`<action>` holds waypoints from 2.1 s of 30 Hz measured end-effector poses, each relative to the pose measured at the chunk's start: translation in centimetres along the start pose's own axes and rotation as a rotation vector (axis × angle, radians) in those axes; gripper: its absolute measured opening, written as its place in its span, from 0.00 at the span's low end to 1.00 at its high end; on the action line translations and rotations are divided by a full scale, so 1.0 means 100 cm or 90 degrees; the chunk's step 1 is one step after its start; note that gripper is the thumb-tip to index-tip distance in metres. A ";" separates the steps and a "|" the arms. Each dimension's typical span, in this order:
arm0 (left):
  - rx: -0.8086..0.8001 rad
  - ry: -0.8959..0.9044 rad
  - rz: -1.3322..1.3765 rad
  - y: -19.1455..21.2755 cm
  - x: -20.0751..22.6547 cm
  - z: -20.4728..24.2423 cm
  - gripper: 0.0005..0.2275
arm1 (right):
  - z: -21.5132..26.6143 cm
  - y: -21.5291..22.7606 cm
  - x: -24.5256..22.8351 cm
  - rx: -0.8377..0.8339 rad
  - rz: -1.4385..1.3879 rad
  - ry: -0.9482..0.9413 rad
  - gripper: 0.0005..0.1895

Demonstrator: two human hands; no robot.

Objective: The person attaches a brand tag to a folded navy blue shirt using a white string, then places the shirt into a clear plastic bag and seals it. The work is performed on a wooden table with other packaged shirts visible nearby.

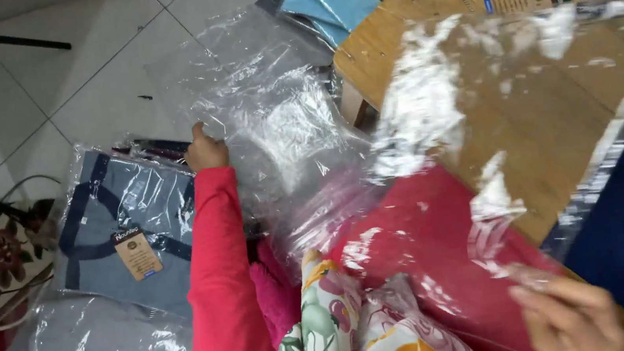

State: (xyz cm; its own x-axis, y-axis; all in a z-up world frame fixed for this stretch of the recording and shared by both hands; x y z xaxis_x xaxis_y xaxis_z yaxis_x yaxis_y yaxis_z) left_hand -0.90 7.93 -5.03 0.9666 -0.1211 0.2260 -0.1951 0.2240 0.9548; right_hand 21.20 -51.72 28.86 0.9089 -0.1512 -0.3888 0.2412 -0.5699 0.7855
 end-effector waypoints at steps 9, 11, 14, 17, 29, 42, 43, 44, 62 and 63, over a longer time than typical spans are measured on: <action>0.359 -0.234 0.270 0.079 -0.002 0.053 0.23 | -0.052 -0.141 -0.004 -0.074 -0.221 0.004 0.15; 0.337 -0.226 0.350 0.097 0.003 0.071 0.29 | -0.058 -0.165 0.013 -0.026 -0.302 -0.110 0.17; 0.228 -0.348 0.494 0.136 0.030 0.119 0.29 | -0.041 -0.182 0.037 0.018 -0.462 -0.250 0.14; 0.062 -0.454 0.699 0.141 0.062 0.178 0.27 | -0.013 -0.209 0.078 0.078 -0.585 -0.348 0.10; -0.167 -0.626 0.831 0.135 0.160 0.319 0.25 | -0.037 -0.252 0.066 0.093 -0.401 -0.286 0.16; -0.824 -0.253 1.388 0.112 0.121 0.268 0.23 | -0.062 -0.330 0.055 -0.032 -1.159 -0.997 0.13; -0.677 -0.191 1.326 0.109 0.114 0.255 0.23 | -0.067 -0.306 0.050 -0.075 -1.063 -0.884 0.13; -0.535 -0.135 1.254 0.108 0.107 0.240 0.23 | -0.074 -0.283 0.044 -0.112 -0.966 -0.771 0.15; 0.392 -0.343 0.305 0.136 -0.017 0.074 0.22 | -0.031 -0.353 0.078 -0.028 -0.471 -0.569 0.28; 0.396 -0.340 0.303 0.177 -0.008 0.097 0.22 | -0.038 -0.350 0.074 -0.030 -0.474 -0.565 0.28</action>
State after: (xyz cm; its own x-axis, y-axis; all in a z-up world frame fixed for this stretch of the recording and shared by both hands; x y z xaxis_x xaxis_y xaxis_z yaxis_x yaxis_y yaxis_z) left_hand -6.73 2.63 13.58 0.5882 -0.6113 0.5295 -0.7519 -0.1722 0.6363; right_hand 20.73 -29.77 0.32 -0.0174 -0.3153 -0.9488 0.6457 -0.7281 0.2302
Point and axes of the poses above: each hand's wrist, its own z-axis away from the middle knuckle, its own y-axis out of the back of the hand, x = y × z, the point moved 4 cm from there along -z, towards the middle knuckle, and after that the axes turned 3 degrees about -z, right-handed, at the moved point
